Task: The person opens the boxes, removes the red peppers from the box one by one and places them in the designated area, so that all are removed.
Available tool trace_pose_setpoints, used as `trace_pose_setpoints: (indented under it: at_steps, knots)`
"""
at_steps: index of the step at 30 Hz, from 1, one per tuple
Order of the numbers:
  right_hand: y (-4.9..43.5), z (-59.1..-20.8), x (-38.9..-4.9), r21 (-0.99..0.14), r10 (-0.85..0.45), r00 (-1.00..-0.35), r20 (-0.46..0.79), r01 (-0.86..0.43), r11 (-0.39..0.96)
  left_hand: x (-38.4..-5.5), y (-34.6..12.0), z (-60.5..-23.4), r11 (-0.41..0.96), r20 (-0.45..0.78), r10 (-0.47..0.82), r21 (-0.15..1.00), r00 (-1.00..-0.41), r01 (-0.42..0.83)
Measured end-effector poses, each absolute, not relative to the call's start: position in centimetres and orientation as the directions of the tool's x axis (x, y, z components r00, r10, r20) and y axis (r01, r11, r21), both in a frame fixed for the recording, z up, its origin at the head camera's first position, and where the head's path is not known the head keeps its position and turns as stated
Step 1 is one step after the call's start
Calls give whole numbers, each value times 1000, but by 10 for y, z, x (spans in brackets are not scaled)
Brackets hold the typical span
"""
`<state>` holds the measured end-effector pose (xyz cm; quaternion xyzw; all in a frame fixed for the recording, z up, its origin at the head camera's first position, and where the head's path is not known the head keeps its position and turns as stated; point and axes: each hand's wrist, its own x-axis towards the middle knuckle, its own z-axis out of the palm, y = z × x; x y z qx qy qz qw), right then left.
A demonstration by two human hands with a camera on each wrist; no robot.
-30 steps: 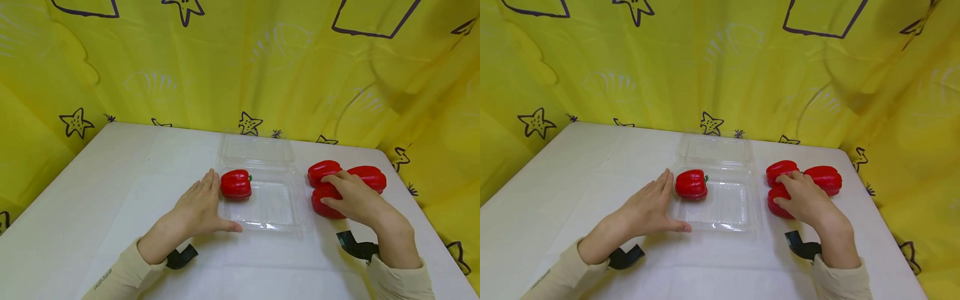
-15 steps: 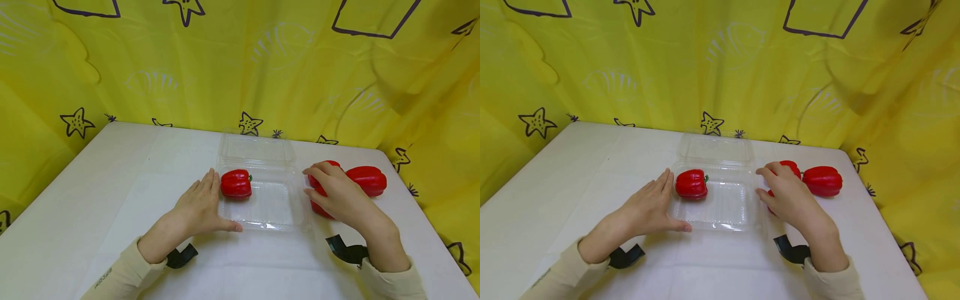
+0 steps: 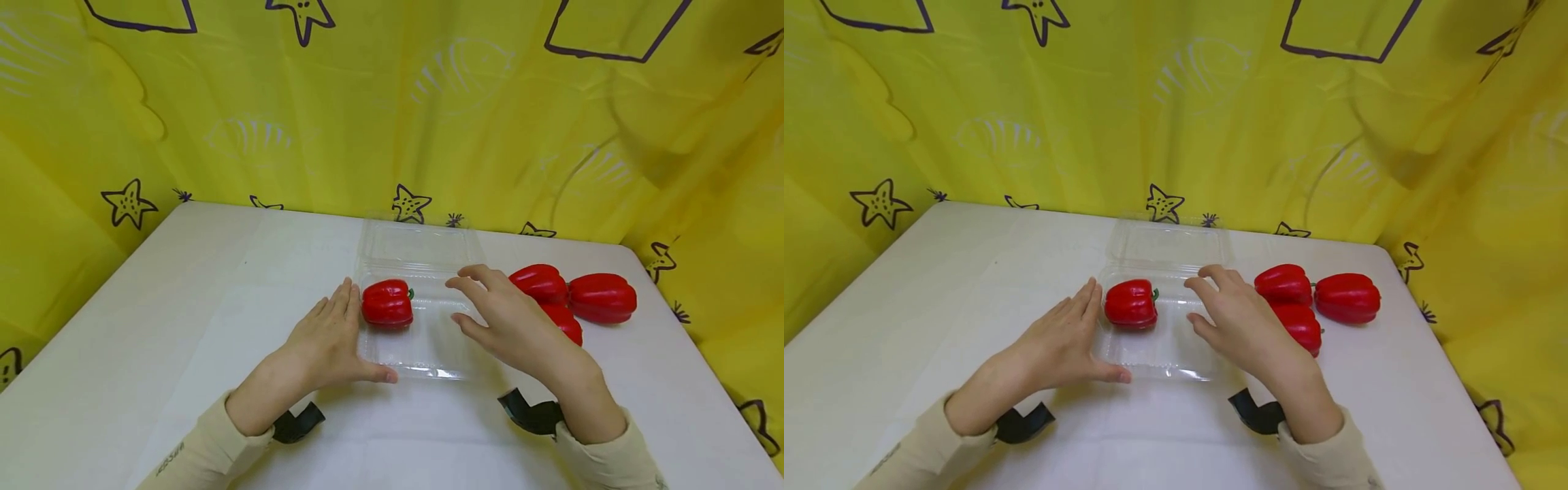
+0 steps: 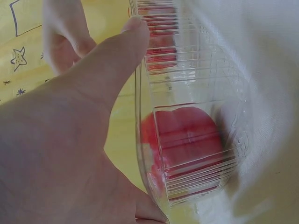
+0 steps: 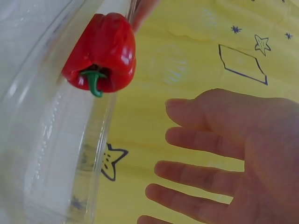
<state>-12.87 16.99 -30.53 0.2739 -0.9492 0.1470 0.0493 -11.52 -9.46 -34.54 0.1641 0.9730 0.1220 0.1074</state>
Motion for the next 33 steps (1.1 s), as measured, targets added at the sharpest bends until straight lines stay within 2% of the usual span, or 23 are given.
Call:
trace_pose_setpoints:
  at_steps: [15, 33]
  knots:
    - [150, -309, -133, -247, -548, -807, 220, -590, 769, -115, -94, -346, 915, -165, 350, 272, -922, 298]
    - [121, -337, -138, -278, -585, -789, 189, -615, 738, -114, -95, -346, 909, -139, 362, 270, -922, 317]
